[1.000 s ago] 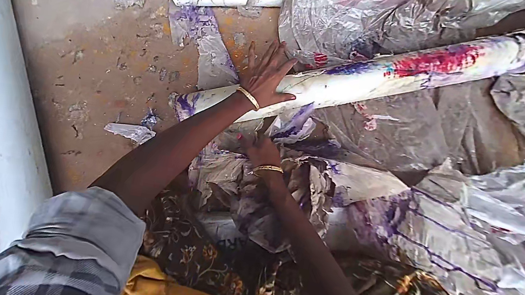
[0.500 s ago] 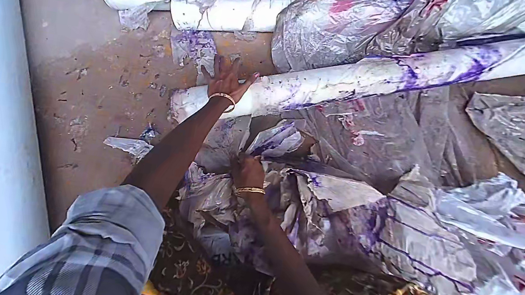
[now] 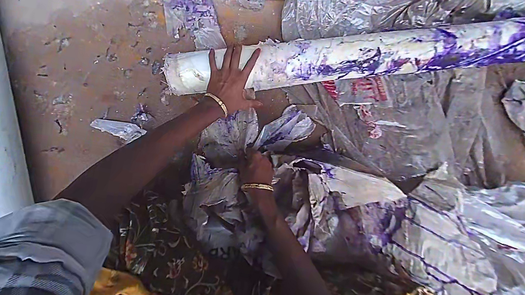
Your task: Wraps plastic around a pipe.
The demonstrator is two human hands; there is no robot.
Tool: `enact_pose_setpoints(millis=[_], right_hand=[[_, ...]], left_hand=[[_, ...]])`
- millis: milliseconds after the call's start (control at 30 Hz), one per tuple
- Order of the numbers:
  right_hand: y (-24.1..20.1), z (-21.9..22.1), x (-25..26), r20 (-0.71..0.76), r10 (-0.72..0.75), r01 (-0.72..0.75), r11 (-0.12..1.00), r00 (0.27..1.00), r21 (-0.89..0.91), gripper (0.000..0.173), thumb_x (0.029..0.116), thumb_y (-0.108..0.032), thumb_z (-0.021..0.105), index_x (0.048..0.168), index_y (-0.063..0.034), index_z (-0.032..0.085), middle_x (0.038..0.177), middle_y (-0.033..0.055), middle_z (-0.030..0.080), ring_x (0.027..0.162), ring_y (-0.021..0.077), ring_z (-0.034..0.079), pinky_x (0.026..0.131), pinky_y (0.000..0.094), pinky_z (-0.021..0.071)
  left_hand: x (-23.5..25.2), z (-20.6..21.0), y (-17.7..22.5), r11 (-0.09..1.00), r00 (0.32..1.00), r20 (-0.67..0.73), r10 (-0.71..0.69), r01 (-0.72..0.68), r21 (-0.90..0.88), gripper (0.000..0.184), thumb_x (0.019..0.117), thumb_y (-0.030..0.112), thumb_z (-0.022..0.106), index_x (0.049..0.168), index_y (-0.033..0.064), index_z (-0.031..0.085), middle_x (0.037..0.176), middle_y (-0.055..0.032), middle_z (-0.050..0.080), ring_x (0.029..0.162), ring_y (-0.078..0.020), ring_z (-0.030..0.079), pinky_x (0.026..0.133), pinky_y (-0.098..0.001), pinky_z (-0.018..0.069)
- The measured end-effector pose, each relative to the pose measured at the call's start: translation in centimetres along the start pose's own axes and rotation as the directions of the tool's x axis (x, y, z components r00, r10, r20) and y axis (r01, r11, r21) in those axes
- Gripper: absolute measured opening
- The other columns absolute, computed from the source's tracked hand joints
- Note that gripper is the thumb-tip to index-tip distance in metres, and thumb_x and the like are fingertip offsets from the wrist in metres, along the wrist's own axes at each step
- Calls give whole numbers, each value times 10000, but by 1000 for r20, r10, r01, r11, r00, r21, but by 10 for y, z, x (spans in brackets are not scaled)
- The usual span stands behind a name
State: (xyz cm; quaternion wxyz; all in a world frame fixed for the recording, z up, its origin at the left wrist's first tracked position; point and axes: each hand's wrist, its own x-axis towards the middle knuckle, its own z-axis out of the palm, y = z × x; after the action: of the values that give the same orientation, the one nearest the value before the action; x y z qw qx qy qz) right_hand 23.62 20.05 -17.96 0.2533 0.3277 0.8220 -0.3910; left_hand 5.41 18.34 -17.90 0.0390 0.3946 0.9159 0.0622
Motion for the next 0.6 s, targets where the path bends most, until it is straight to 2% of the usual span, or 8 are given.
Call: enact_pose_setpoints(millis=[33,67,167,300,367,500,567,600], right_hand=[[-3,-1,-4,-11,-24,24,1000,1000,9,405,1113,-289,423,1343,-23,623,1316,221,656,1268,364,606,1050,537,443],[-6,-4,-10,-30,-59,59,998,998,20,398,1111,-268,428,1342,-11,625,1311,228,657,1265,367,607,1054,534,441],[-19,-16,-42,-44,-143,144,989,989,31,380,1103,-230,438,1325,5,637,1317,231,655,1273,367,603,1062,531,440],[-5,-10,-85,-37,-195,196,980,980,25,378,1096,-220,449,1252,61,649,1250,271,665,1221,403,622,1030,544,454],[10,0,-96,-52,-177,177,984,983,-4,363,1090,-212,453,1220,52,666,1189,267,688,1162,409,651,981,562,471],[6,-10,-102,-76,-193,182,975,978,-128,364,1087,-212,447,1233,40,666,1178,263,696,1154,420,657,953,576,479],[1,-7,-112,-67,-262,246,951,963,-188,341,1071,-193,468,1198,38,684,1125,269,709,1108,439,675,914,591,495],[3,0,-121,-100,-339,312,926,936,-213,314,1049,-174,503,1135,45,711,1039,270,723,1031,448,698,857,595,516]], left_hand=[[0,0,-4,999,999,26,-44,44,30,1232,722,681,813,1663,207,174,1660,-299,200,1558,-473,149,1176,-751,52],[3,-2,-6,996,996,21,-90,90,27,1221,730,660,822,1657,173,193,1635,-300,261,1539,-476,208,1179,-739,85],[-1,-10,-11,992,992,20,-124,124,-13,1056,781,666,780,1563,68,396,1502,-282,466,1428,-473,400,1168,-713,153],[-34,-10,3,995,995,46,-94,92,44,1014,812,769,662,1500,46,483,1373,-290,580,1273,-463,558,1123,-614,334],[-47,-7,8,993,991,66,-116,116,15,966,851,757,627,1464,18,515,1328,-298,607,1233,-461,591,1087,-595,390],[-30,-19,3,985,972,168,-165,171,-21,856,959,721,493,1397,-12,554,1290,-291,634,1230,-445,608,1062,-588,419],[-14,-29,-7,976,955,227,-194,210,-50,814,1004,698,413,1338,-21,599,1271,-294,649,1235,-443,613,1055,-613,419],[-4,-35,-14,970,952,223,-212,233,-72,798,1020,681,395,1293,-33,624,1256,-302,654,1233,-451,613,1049,-628,416]])
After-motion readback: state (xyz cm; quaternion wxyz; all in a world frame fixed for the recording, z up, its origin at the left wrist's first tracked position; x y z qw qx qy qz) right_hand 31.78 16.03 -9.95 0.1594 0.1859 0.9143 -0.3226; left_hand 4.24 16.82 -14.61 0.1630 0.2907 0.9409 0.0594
